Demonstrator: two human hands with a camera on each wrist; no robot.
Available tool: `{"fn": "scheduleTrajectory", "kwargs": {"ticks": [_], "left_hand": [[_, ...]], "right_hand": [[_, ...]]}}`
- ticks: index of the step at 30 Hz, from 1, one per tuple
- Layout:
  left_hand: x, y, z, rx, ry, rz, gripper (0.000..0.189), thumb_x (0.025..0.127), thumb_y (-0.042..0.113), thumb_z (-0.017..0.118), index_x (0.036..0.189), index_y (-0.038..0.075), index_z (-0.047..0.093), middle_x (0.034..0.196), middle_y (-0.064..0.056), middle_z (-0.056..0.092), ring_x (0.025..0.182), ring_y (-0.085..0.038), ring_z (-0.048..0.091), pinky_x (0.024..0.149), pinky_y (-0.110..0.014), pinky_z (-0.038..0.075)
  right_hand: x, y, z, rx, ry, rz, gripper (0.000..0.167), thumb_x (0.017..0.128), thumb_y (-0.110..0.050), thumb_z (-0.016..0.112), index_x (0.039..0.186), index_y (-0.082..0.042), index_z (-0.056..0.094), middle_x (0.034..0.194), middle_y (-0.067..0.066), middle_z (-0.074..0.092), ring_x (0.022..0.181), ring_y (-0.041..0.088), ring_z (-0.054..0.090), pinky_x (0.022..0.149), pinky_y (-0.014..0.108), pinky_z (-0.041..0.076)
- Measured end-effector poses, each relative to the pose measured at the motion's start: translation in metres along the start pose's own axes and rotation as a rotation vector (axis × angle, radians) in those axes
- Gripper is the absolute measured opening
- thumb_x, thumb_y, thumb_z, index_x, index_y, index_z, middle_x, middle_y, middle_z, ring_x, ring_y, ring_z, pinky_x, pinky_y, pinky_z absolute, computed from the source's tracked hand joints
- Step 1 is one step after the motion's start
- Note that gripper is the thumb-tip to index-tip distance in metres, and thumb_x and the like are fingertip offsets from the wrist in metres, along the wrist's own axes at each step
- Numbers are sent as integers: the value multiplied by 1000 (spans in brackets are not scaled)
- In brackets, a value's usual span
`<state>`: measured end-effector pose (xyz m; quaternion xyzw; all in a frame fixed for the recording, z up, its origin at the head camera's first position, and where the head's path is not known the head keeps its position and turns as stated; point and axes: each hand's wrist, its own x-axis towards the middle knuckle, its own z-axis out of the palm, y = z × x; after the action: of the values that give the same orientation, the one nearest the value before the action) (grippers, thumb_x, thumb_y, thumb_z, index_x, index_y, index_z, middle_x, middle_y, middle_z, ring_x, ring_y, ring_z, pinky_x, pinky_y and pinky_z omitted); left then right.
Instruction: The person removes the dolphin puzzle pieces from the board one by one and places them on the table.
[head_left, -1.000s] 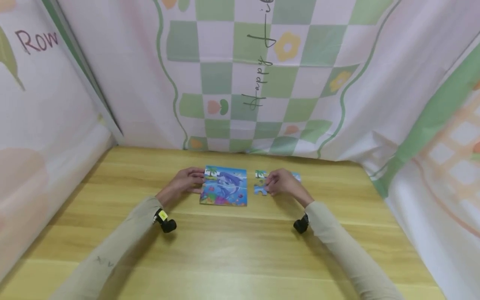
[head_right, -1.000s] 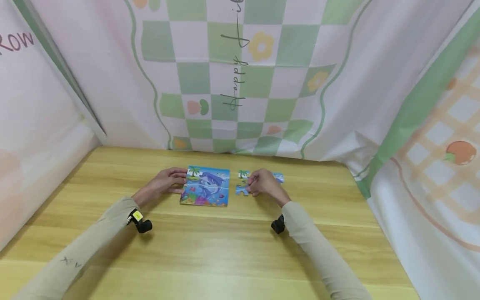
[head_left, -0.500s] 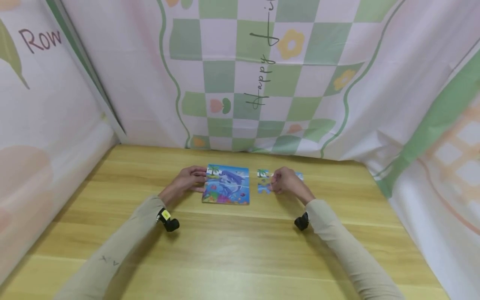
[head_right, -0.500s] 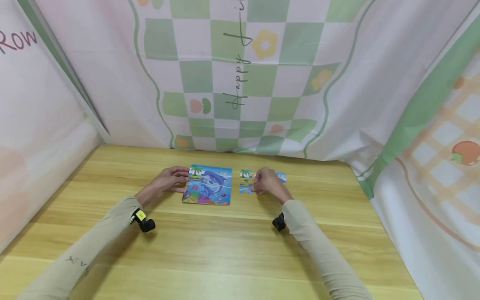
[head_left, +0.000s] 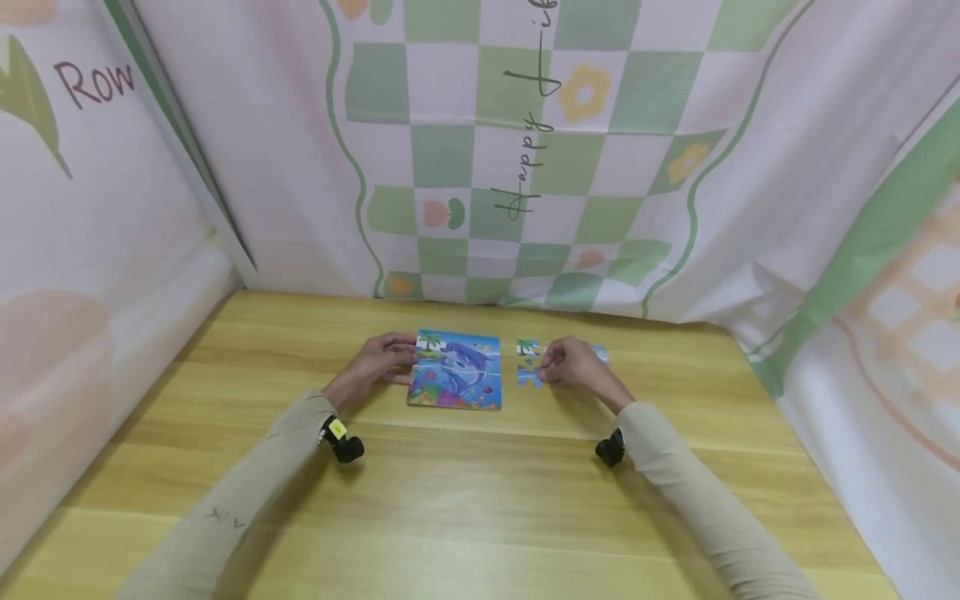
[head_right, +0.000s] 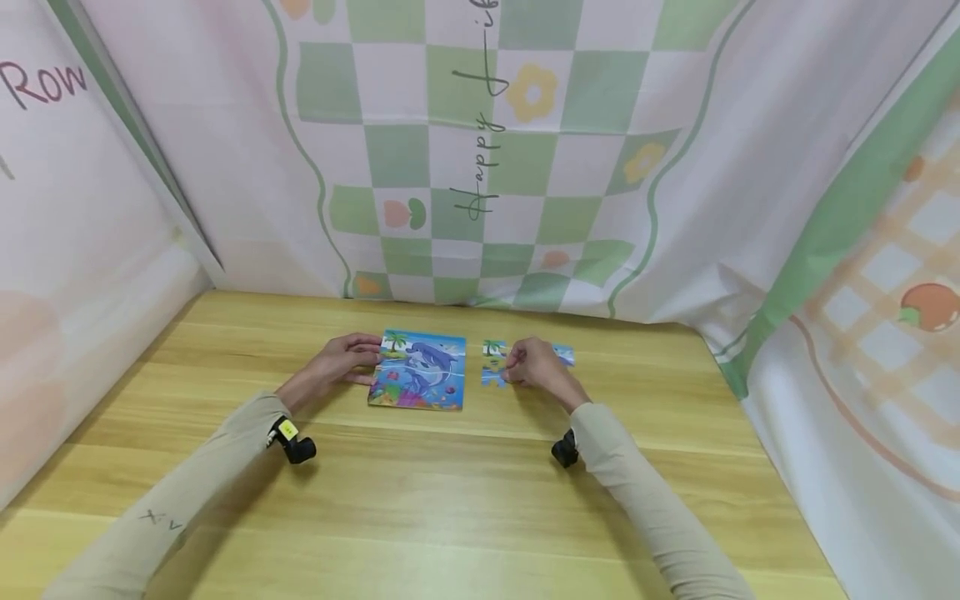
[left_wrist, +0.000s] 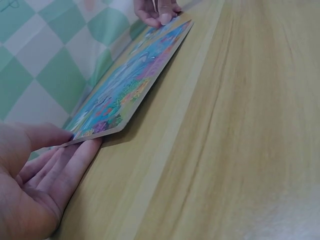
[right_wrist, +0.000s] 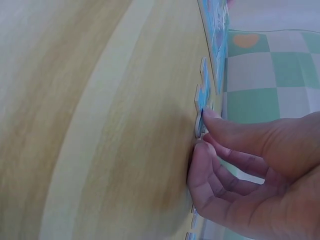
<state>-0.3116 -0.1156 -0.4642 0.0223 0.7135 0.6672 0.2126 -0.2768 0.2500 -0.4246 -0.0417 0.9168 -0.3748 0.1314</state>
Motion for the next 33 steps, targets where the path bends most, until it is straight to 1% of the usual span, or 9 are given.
{"fn": "scheduleTrajectory", "kwargs": {"ticks": [2, 6, 8, 12, 16, 21, 26, 29, 33], "left_hand": [[-1, 1, 0, -2, 7, 2, 50, 104, 1, 60, 151, -4, 46, 149, -28, 52, 116, -31, 66, 86, -32, 68], [-2, 2, 0, -1, 0, 5, 51, 103, 2, 61, 151, -4, 45, 149, -28, 51, 117, -32, 66, 87, -32, 68], [-1, 2, 0, -1, 6, -1, 51, 103, 1, 61, 151, -3, 45, 150, -27, 51, 118, -32, 65, 87, -32, 68], [0, 2, 1, 3, 27, -17, 50, 103, 1, 61, 151, -2, 47, 150, -26, 52, 115, -30, 67, 86, -31, 68], [0, 2, 1, 4, 21, -17, 49, 104, 2, 60, 150, -2, 46, 148, -27, 52, 121, -34, 64, 87, -32, 68], [1, 2, 2, 8, 14, -14, 48, 104, 2, 60, 150, -3, 47, 147, -26, 52, 126, -37, 61, 88, -33, 68], [3, 3, 2, 5, 16, -12, 48, 104, 1, 60, 150, -3, 47, 148, -26, 52, 127, -37, 61, 86, -32, 68], [3, 2, 1, 2, 25, -13, 49, 103, 1, 62, 150, -2, 48, 147, -26, 53, 125, -36, 62, 85, -32, 68], [2, 1, 1, -6, 34, -24, 51, 102, 1, 64, 150, -2, 47, 147, -25, 53, 120, -33, 65, 84, -33, 69]], "right_hand": [[1, -1, 0, -9, 6, -8, 16, 93, -3, 77, 104, 5, 68, 95, 14, 69, 81, 18, 63, 73, 30, 65], [0, -1, 0, -26, 12, -25, 15, 95, -5, 75, 106, 4, 69, 98, 14, 70, 82, 19, 64, 73, 30, 65], [0, 0, -1, -30, 12, -36, 15, 96, -6, 74, 106, 3, 69, 99, 15, 70, 82, 20, 64, 73, 31, 64], [1, 1, -3, -30, 21, -55, 13, 97, -4, 71, 107, 4, 68, 99, 16, 71, 81, 21, 64, 72, 32, 64], [2, -1, -1, -33, 52, -82, 12, 98, -2, 69, 107, 5, 68, 97, 15, 71, 81, 19, 63, 71, 27, 61], [6, -10, 6, -26, 91, -129, 11, 96, -3, 71, 103, 5, 70, 93, 13, 70, 80, 18, 60, 65, 21, 55], [10, -24, 15, -2, 70, -181, 11, 96, -4, 73, 102, 4, 69, 94, 15, 70, 80, 18, 61, 64, 21, 54], [14, -31, 23, -4, 45, -209, 13, 95, -5, 74, 103, 4, 68, 96, 15, 70, 82, 18, 63, 66, 22, 57], [16, -43, 35, 35, -22, -206, 17, 96, -5, 74, 108, 4, 66, 101, 15, 69, 87, 22, 66, 70, 29, 65]]}}
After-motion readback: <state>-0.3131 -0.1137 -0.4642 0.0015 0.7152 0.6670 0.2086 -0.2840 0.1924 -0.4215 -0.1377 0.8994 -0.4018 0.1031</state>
